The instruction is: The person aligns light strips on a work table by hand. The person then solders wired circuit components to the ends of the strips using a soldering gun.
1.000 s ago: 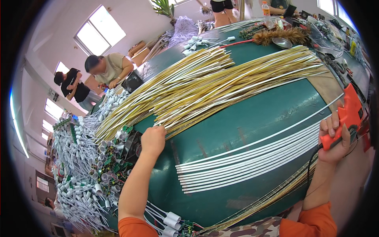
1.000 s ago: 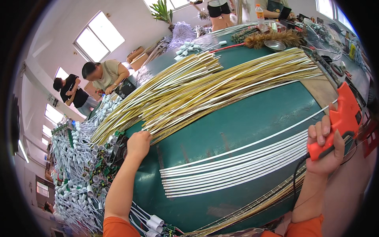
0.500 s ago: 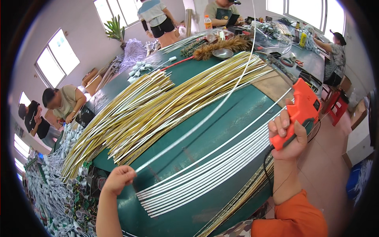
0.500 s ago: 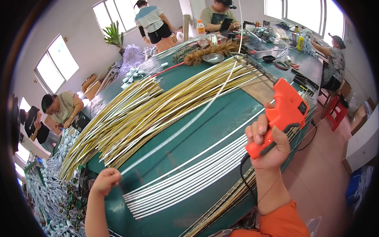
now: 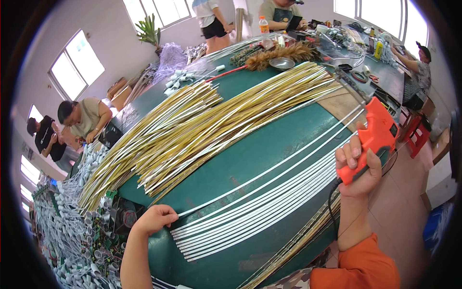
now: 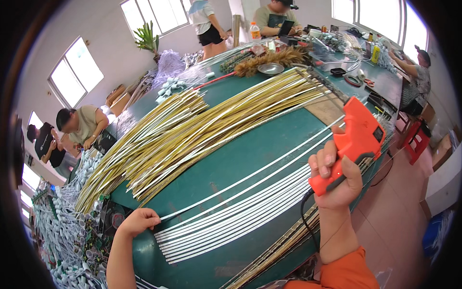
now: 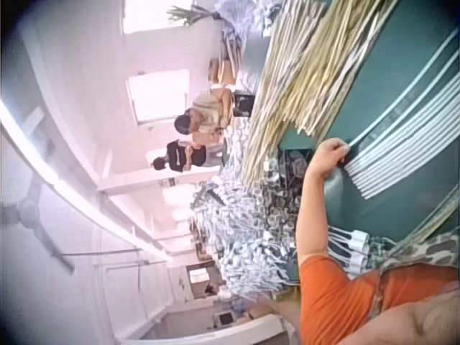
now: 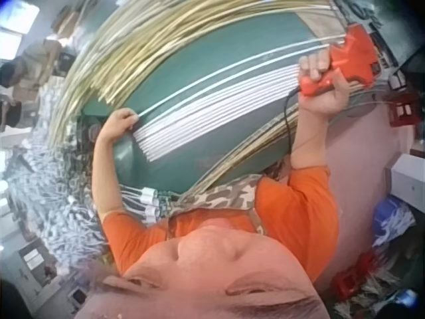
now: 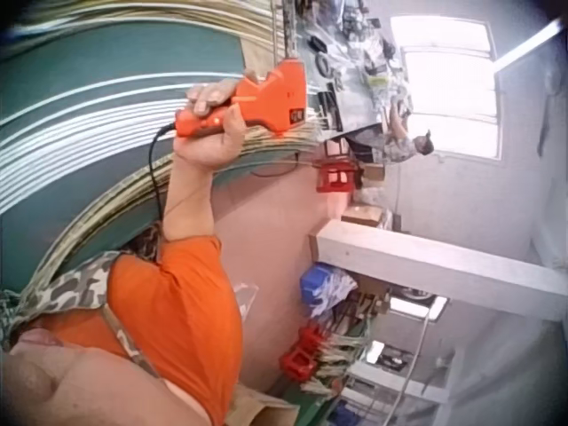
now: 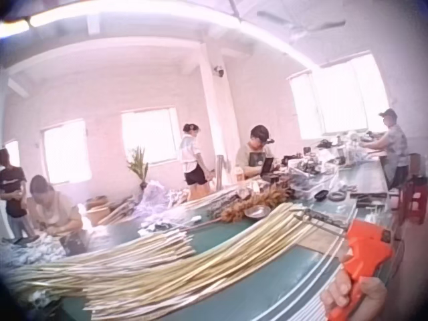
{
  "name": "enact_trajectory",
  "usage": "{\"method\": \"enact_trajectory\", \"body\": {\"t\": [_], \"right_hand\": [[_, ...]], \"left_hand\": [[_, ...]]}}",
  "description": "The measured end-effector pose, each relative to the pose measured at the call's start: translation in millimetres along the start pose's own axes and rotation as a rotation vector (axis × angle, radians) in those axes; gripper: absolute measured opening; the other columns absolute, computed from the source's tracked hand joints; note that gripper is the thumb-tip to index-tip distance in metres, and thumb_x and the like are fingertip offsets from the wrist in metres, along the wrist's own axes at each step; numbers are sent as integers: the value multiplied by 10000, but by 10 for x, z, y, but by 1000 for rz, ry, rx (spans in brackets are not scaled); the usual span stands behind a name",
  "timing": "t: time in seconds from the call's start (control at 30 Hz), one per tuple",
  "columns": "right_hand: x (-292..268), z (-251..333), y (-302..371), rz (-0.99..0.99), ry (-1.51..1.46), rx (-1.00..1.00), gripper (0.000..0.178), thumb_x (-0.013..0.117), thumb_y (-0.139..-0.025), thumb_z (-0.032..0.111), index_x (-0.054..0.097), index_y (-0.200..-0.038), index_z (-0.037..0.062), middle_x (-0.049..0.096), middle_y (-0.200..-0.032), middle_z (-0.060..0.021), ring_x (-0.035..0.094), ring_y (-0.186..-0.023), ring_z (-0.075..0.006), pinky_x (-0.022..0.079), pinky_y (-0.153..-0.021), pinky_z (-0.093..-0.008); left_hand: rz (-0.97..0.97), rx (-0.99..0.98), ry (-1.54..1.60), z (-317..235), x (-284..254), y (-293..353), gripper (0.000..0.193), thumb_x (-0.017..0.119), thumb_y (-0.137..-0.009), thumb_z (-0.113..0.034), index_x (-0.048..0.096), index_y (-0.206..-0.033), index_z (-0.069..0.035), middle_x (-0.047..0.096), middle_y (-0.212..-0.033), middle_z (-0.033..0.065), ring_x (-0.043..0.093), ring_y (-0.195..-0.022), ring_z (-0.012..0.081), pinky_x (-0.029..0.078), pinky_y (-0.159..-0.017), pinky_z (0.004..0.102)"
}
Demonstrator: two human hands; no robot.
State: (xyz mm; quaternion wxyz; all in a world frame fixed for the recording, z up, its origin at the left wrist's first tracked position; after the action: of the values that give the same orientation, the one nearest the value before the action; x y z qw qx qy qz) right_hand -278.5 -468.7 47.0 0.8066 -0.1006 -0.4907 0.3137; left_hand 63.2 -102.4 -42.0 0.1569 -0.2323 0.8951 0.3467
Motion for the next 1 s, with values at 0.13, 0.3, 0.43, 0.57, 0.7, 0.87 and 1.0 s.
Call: {"method": "enact_trajectory", "body": {"t": [0.13,0.3,0.43,0.57,0.7,0.87,1.0], "right_hand": [[-23,54,2,87,-7,12,593,575,-885,171,332,-1366,-76,487,-826,-48,469,-639,-89,383,-684,-278],[-141,101,-40,126,3,3,653,579,-881,108,246,-1394,-118,463,-845,-55,468,-660,-86,384,-704,-270],[-180,56,-44,120,41,24,652,576,-881,106,245,-1399,-113,462,-834,-50,481,-663,-83,400,-721,-272],[-158,37,-48,157,48,24,626,563,-888,106,264,-1394,-109,462,-837,-43,480,-671,-82,406,-727,-272],[-168,36,-55,174,61,29,617,561,-889,107,274,-1392,-106,459,-838,-41,479,-675,-80,406,-728,-271],[-183,40,-46,179,6,43,625,565,-883,113,270,-1385,-114,455,-848,-43,472,-674,-83,387,-729,-262],[-166,19,-45,165,27,33,636,569,-880,117,262,-1385,-118,453,-856,-47,468,-678,-84,376,-726,-262]], "left_hand": [[-48,113,-54,-25,-120,13,128,652,-864,-162,652,-859,-34,611,-734,8,517,-622,74,418,-543,237],[-88,-33,141,171,-192,89,88,632,-892,-146,636,-890,-59,595,-747,-6,481,-606,57,380,-531,209],[-121,-98,69,228,-181,170,87,639,-899,-159,636,-889,-73,575,-731,-23,482,-622,54,377,-544,204],[-88,-80,42,302,-128,167,86,630,-909,-153,629,-877,-72,562,-736,-38,486,-655,50,384,-578,205],[104,-16,-42,267,-11,199,96,617,-916,-135,621,-873,-49,567,-756,-36,493,-687,64,409,-618,224],[60,-73,-60,279,23,181,94,621,-912,-124,620,-873,-39,570,-750,-32,502,-695,71,418,-623,234],[23,-129,-46,278,37,161,116,665,-878,-129,606,-840,-38,572,-725,-24,517,-669,74,414,-589,234]]}}
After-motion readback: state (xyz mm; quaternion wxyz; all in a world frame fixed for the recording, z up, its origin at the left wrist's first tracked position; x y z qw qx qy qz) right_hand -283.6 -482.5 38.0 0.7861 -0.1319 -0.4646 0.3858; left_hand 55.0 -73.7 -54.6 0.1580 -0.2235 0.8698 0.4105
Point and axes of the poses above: each hand's wrist, its own y-axis away from the middle knuckle, its own x-axis out of the palm, z = x × y, the point moved 5 cm from there along -y, towards the middle knuckle
